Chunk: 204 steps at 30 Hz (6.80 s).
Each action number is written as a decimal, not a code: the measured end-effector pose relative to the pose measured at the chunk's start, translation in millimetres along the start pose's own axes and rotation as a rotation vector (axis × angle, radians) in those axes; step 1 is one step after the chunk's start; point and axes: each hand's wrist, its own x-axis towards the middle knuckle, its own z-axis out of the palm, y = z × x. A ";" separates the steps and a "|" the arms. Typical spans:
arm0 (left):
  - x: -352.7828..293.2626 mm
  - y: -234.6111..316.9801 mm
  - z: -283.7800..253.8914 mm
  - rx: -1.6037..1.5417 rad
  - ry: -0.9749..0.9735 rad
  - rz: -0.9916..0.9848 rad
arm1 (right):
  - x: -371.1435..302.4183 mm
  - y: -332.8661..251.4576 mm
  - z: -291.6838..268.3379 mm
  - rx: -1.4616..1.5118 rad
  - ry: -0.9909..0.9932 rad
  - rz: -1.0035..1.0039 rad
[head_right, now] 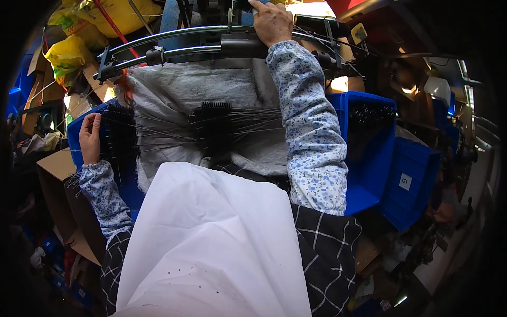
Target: The person picks up black bristle brushes and inserts their metal stems into a horizontal metal rack. They use a handheld heat gun to apply heat to the inserted stems to secure them. The process involves handling individual brushes and placing them into the rack one by one.
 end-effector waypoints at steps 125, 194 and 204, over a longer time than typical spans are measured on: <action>-26.6 68.3 -110.5 -0.727 0.373 0.473 | 8.4 3.4 -5.1 -0.010 -0.004 0.062; 1.0 116.7 47.1 -0.884 0.126 0.259 | 8.9 84.1 -80.2 0.094 -0.367 0.156; -21.9 136.5 117.3 -0.697 -0.015 0.312 | -62.7 -126.7 -103.5 0.970 -0.702 0.002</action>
